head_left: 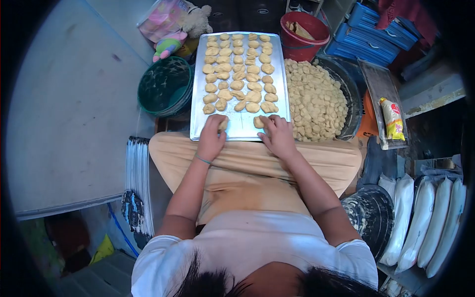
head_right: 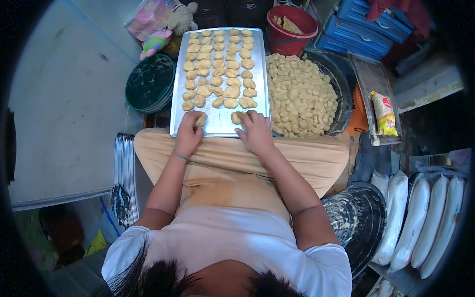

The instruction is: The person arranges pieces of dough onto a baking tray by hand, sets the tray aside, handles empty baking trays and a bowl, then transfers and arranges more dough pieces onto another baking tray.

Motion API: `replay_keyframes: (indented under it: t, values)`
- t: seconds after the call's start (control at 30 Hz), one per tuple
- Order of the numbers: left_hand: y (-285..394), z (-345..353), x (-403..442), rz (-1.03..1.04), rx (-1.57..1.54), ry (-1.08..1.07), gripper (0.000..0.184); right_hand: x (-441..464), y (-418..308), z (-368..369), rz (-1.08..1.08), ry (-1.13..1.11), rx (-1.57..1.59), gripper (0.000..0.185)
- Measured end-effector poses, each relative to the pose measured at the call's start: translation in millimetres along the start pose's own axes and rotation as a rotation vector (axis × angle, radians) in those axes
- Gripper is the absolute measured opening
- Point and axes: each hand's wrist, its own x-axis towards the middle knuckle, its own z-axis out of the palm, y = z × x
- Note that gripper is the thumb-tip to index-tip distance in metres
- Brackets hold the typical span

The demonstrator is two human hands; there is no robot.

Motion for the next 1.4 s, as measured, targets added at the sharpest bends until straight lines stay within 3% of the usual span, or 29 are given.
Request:
replay_keyframes:
  t: [0.03, 0.17, 0.27, 0.37, 0.47, 0.57, 0.7, 0.83, 0.93, 1.03, 1.07, 1.13, 1.3, 1.4]
  values:
    - [-5.4, -7.0, -3.6, -0.130, -0.056, -0.003, 0.052, -0.9, -3.4, 8.5, -0.003, 0.004, 0.025, 0.039]
    - [-32.4, -22.1, -4.2, -0.007, 0.062, 0.082, 0.055, 27.0, -29.0, 38.4, -0.167, -0.024, 0.185, 0.033]
    - [-27.7, -21.7, 1.9, -0.057, 0.000, 0.237, 0.051, 52.0, -48.9, 59.1, -0.158, 0.021, 0.211, 0.025]
    - [-42.0, -19.3, 2.3, -0.303, -0.360, 0.269, 0.045, 54.2, -49.5, 57.8, -0.133, 0.039, 0.200, 0.023]
    - [-53.7, -16.6, -1.5, -0.273, -0.415, 0.336, 0.042, 42.9, -43.7, 45.1, -0.079, -0.027, 0.150, 0.021]
    - [-42.5, -22.9, -1.5, -0.337, -0.461, 0.264, 0.044, 35.0, -38.9, 28.8, -0.124, 0.019, 0.169, 0.017]
    - [-41.4, -17.7, 1.2, -0.394, -0.650, 0.238, 0.043, 33.1, -25.9, 39.0, 0.079, 0.137, 0.466, 0.011]
    - [-42.6, -14.6, 5.0, -0.475, -0.711, 0.275, 0.042, 44.9, -20.5, 44.7, -0.061, -0.030, 0.337, 0.012]
    - [-34.3, -23.4, 6.5, -0.484, -0.717, 0.278, 0.040, 40.9, -37.1, 32.9, -0.108, 0.045, 0.183, 0.018]
    - [-10.8, -23.4, 5.3, -0.369, -0.711, 0.217, 0.039, 52.6, -69.4, 27.2, -0.257, 0.066, 0.263, 0.052]
    - [-3.5, -23.4, 5.1, -0.309, -0.707, 0.186, 0.038, 58.8, -81.4, 24.2, -0.274, 0.008, 0.267, 0.054]
    - [2.4, -25.0, 6.7, -0.262, -0.643, 0.262, 0.036, 68.1, -88.0, 42.6, -0.229, -0.164, 0.229, 0.049]
    - [-2.7, -45.5, 8.7, -0.232, -0.655, 0.417, 0.030, 76.7, -93.0, 68.9, -0.240, -0.065, 0.332, 0.032]
    - [-14.0, -52.4, 0.7, -0.295, -0.554, 0.296, 0.026, 81.6, -86.5, 70.6, -0.203, 0.008, 0.343, 0.022]
